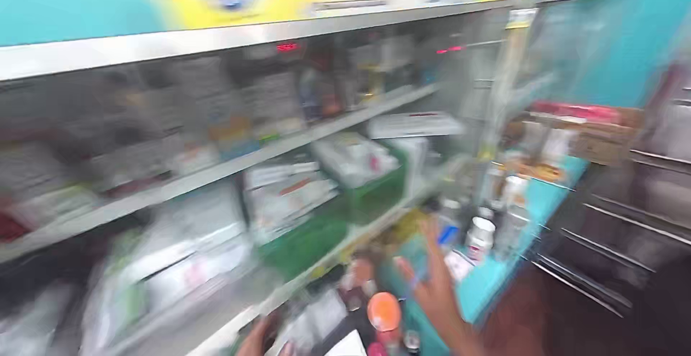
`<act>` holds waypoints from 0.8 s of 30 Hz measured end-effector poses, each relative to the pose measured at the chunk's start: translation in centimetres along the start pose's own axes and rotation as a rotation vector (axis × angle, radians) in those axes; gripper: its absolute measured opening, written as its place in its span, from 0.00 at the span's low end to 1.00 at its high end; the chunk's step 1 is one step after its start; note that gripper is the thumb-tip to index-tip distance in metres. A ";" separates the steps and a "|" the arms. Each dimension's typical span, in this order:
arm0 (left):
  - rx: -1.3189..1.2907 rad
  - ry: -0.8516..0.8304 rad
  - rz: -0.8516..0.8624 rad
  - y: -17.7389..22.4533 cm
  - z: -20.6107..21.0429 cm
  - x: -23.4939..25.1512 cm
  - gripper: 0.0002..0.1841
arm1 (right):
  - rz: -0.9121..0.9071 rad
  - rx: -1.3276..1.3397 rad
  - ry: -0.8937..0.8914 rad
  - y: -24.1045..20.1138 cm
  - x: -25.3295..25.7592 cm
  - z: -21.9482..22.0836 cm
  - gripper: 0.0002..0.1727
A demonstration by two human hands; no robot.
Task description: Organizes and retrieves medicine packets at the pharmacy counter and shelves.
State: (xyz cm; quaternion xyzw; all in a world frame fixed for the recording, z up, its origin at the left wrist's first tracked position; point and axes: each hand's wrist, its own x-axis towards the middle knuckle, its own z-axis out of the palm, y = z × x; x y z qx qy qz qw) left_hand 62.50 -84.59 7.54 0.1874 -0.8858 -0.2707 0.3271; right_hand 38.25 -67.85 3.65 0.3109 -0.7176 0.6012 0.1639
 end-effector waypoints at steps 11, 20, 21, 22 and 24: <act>0.830 0.604 0.239 0.0 -9.8 2.7 0.18 | -0.392 0.240 -0.064 -2.8 -0.5 2.7 0.38; 0.865 0.580 0.319 -0.7 -11.6 3.7 0.07 | -0.601 0.309 -0.051 -5.3 0.0 3.7 0.32; 0.871 0.585 0.324 -0.8 -11.6 3.8 0.07 | -0.576 0.306 -0.064 -5.7 -0.2 3.8 0.30; 0.874 0.586 0.328 -0.9 -11.6 3.9 0.07 | -0.543 0.289 -0.095 -6.3 -0.4 3.9 0.27; 0.865 0.572 0.339 -1.2 -11.8 4.1 0.08 | -0.576 0.263 -0.160 -7.5 -0.8 4.9 0.27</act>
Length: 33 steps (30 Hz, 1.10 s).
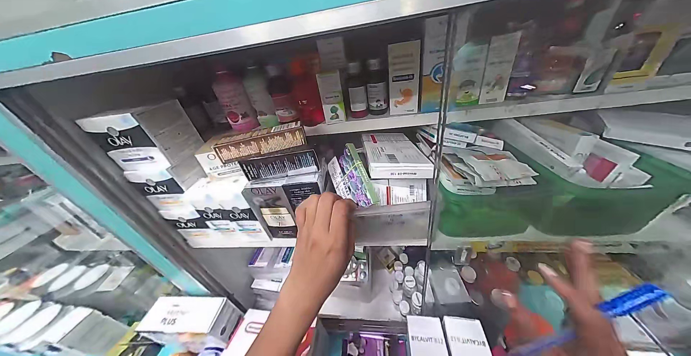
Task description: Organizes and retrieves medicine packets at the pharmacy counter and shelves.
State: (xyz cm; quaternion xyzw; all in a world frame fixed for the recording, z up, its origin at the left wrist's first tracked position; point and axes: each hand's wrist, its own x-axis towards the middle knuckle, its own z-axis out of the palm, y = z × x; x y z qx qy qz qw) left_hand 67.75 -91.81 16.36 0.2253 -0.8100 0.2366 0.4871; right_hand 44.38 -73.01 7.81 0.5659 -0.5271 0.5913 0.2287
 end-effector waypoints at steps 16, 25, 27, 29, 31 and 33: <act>-0.126 0.048 0.114 -2.4 0.8 0.4 0.19 | -0.318 -0.498 0.007 -0.2 2.7 7.4 0.34; -0.081 0.255 0.295 -4.6 3.1 0.9 0.26 | -0.312 -0.448 0.001 -0.4 2.8 7.4 0.34; -0.085 0.245 0.305 -4.7 3.1 1.0 0.26 | -0.293 -0.452 -0.018 -0.6 2.7 7.3 0.35; -0.095 0.251 0.305 -4.7 3.3 1.0 0.25 | -0.296 -0.420 -0.032 -1.6 2.8 7.1 0.31; -0.112 0.271 0.296 -4.8 3.4 0.7 0.22 | -0.336 -0.323 -0.047 -3.3 3.3 7.2 0.26; -0.160 0.241 0.238 -5.0 2.9 -0.6 0.15 | -0.426 -0.246 -0.111 -4.9 4.2 7.8 0.22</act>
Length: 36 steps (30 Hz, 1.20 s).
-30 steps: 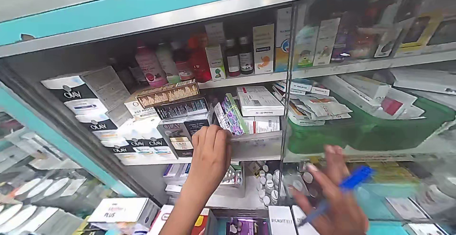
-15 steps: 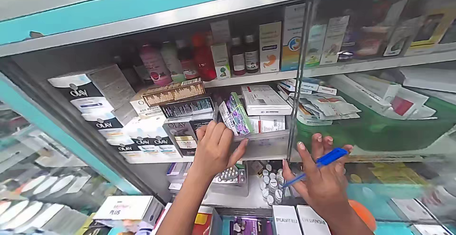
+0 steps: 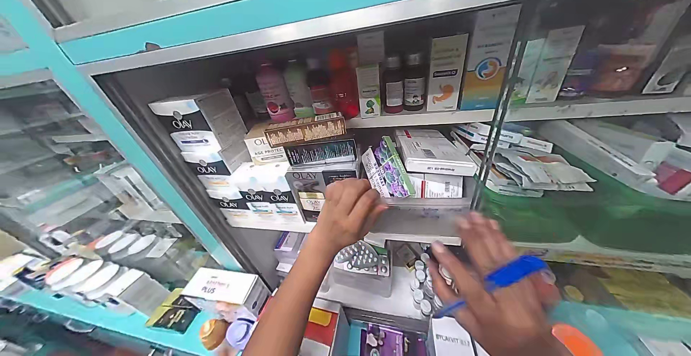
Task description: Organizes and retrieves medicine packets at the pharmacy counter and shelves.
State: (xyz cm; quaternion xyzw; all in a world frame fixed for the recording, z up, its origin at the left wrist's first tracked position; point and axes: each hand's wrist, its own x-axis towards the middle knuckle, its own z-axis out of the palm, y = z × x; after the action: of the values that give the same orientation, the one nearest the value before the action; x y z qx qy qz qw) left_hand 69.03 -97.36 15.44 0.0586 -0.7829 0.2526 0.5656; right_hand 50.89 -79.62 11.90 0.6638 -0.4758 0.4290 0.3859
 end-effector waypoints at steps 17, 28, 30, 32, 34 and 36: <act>0.225 -0.187 -0.350 -0.9 -4.8 -3.4 0.52 | 0.155 -0.056 -0.233 -0.2 8.7 2.5 0.21; 0.236 -0.209 -0.351 -1.7 -3.5 -2.5 0.55 | 0.141 0.005 -0.289 0.9 9.1 2.2 0.20; 0.245 -0.219 -0.365 -1.7 -3.2 -2.4 0.55 | 0.135 -0.004 -0.307 0.8 9.0 2.1 0.21; 0.244 -0.228 -0.377 -1.7 -2.7 -2.4 0.53 | 0.123 -0.021 -0.338 0.5 9.0 1.9 0.21; 0.237 -0.234 -0.382 -1.9 -2.2 -2.4 0.53 | 0.087 -0.049 -0.347 0.2 9.0 1.9 0.22; 0.245 -0.241 -0.378 -2.1 -2.0 -2.3 0.53 | 0.062 -0.069 -0.347 -0.1 9.0 1.9 0.21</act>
State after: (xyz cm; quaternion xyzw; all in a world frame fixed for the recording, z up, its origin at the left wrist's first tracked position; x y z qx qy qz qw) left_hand 72.31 -98.71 14.45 0.3017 -0.7833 0.2263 0.4942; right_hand 52.96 -84.07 19.63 0.6993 -0.5698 0.3031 0.3073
